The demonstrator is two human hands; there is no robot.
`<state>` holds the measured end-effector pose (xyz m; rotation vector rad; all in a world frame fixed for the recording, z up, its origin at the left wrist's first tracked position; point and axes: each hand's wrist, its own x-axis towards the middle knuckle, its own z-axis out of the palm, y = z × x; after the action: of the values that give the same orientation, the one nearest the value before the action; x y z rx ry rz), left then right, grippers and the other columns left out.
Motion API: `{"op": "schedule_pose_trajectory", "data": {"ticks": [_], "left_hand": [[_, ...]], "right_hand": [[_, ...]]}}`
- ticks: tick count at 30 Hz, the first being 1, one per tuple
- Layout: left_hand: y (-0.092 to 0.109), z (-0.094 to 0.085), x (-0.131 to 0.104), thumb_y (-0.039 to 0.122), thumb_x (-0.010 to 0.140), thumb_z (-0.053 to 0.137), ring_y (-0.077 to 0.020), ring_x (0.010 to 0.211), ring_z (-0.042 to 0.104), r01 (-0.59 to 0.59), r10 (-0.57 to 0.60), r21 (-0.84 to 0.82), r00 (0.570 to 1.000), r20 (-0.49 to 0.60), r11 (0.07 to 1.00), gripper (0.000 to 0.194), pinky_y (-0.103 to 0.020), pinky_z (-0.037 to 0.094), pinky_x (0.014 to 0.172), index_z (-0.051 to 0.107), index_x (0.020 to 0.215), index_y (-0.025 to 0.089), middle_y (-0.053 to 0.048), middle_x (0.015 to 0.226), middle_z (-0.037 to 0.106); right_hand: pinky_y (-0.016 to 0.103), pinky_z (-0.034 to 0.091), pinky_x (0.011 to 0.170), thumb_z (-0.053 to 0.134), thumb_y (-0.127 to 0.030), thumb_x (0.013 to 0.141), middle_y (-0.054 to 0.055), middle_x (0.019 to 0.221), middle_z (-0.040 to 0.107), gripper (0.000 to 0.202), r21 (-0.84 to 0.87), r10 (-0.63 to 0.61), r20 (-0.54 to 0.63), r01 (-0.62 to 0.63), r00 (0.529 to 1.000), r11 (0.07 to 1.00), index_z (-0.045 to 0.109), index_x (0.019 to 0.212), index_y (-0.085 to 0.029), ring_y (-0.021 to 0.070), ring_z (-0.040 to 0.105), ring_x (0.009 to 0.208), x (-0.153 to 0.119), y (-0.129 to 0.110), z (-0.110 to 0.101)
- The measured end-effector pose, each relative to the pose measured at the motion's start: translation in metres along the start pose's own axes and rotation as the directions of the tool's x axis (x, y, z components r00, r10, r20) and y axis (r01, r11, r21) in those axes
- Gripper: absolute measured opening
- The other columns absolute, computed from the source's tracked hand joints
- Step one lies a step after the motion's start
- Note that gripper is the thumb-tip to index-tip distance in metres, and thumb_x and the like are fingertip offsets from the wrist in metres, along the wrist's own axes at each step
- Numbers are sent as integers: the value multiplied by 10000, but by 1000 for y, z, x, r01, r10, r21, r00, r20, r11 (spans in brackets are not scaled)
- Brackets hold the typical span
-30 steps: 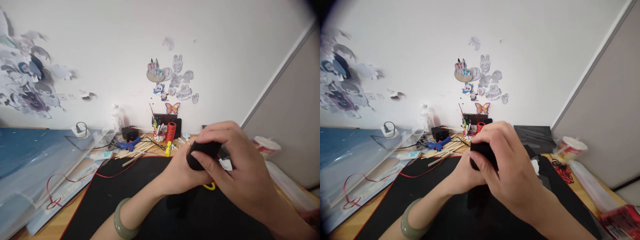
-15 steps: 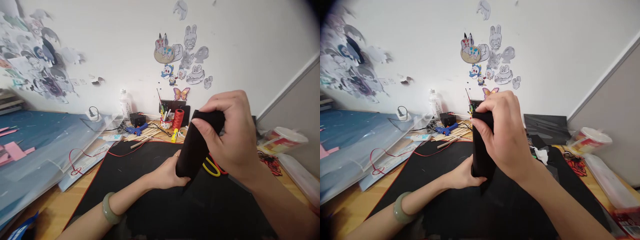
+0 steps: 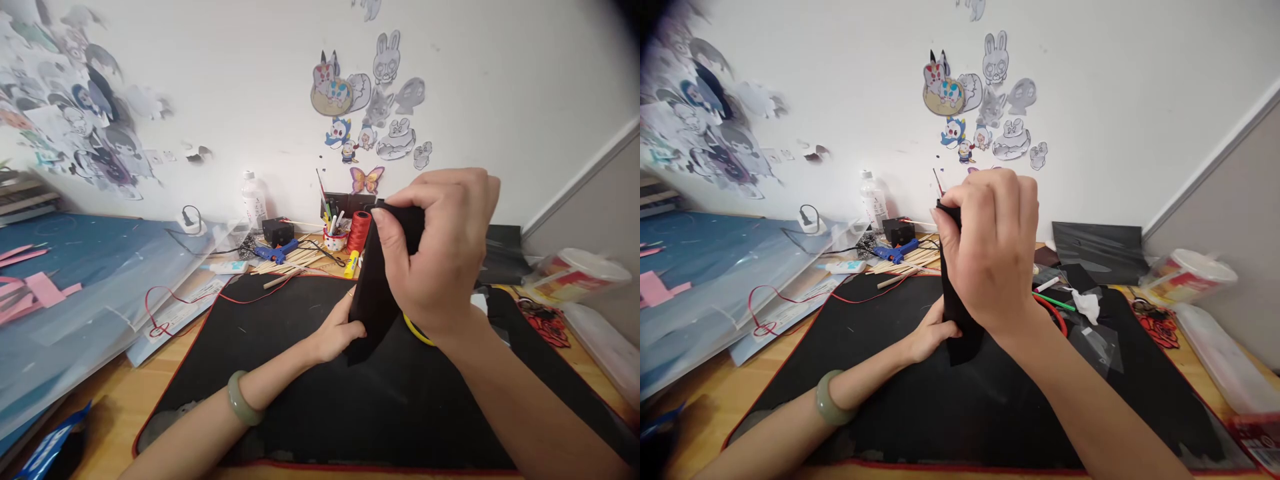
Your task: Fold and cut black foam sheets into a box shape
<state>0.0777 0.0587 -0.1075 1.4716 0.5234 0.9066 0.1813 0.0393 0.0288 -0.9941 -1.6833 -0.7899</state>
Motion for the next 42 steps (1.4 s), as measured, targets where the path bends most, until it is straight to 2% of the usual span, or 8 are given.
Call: {"op": "schedule_pose_trajectory", "data": {"ticks": [3, 6, 8, 10, 13, 15, 37, 42], "left_hand": [[-1, 1, -1, 75, 571, 495, -274, 1079, 432, 21, -22, -40, 999, -24, 999, 696, -374, 339, 924, 437, 1253, 203, -21, 1128, 560], [0, 2, -1, 70, 570, 504, -282, 1119, 417, 30, -32, -84, 999, -19, 996, 701, -379, 329, 940, 434, 1252, 215, -16, 1119, 569], [0, 1, -1, 63, 568, 514, -274, 1114, 426, 33, -35, -111, 999, -13, 993, 694, -372, 330, 940, 444, 1240, 220, -7, 1102, 575], [0, 1, 0, 56, 561, 526, -265, 1099, 437, 35, -36, -135, 999, -10, 990, 655, -361, 335, 938, 483, 1195, 214, -1, 1096, 573], [-2, 1, 0, 51, 558, 533, -255, 1070, 459, 39, -40, -173, 999, -5, 984, 619, -353, 357, 920, 509, 1157, 207, -3, 1073, 575], [-3, 2, 0, 49, 566, 545, -249, 1065, 463, 45, -47, -192, 999, -7, 980, 625, -347, 362, 914, 499, 1167, 211, -4, 1064, 573], [-12, 11, 0, 241, 544, 815, -263, 1001, 550, 35, -41, -172, 999, -32, 985, 624, -363, 428, 865, 536, 1094, 143, -68, 1010, 625], [-15, 10, -1, 262, 573, 798, -252, 972, 544, -14, 7, -158, 999, -44, 987, 524, -357, 425, 854, 570, 1026, 131, -64, 985, 616]], "right_hand": [[470, 404, 911, 541, -341, 814, 102, 1107, 496, 264, 131, 120, -79, -109, 990, 985, 464, 1039, -228, 280, 456, 1125, -7, 2, -5], [461, 377, 959, 582, -463, 753, 94, 1327, 342, 553, 444, 366, -143, -271, 919, 854, 351, 1210, -255, 289, 371, 1230, -40, 20, -10], [440, 395, 945, 617, -428, 735, 98, 1317, 383, 569, 601, 457, 135, -439, 879, 668, 356, 1211, -257, 275, 431, 1193, -79, 36, -11], [434, 444, 890, 668, -408, 689, 117, 1285, 443, 701, 542, 384, 544, -662, 746, 517, 297, 1266, -260, 267, 493, 1143, -123, 46, -10], [458, 388, 960, 687, -321, 669, 118, 1256, 506, 734, 200, 265, 883, -823, 387, 532, 317, 1295, -214, 257, 483, 1163, -173, 45, -5], [478, 359, 980, 674, -250, 661, 128, 1245, 525, 677, 134, 266, 905, -817, 331, 561, 388, 1271, -184, 274, 472, 1174, -187, 37, 0], [462, 398, 938, 626, -217, 676, 107, 1130, 607, 491, 86, 396, 810, -756, 432, 649, 547, 1158, -175, 308, 522, 1105, -200, 14, 18], [438, 472, 852, 736, -211, 556, 91, 1061, 644, 549, 140, 352, 794, -713, 495, 687, 609, 1090, -199, 327, 580, 1012, -198, 13, 16]]}}
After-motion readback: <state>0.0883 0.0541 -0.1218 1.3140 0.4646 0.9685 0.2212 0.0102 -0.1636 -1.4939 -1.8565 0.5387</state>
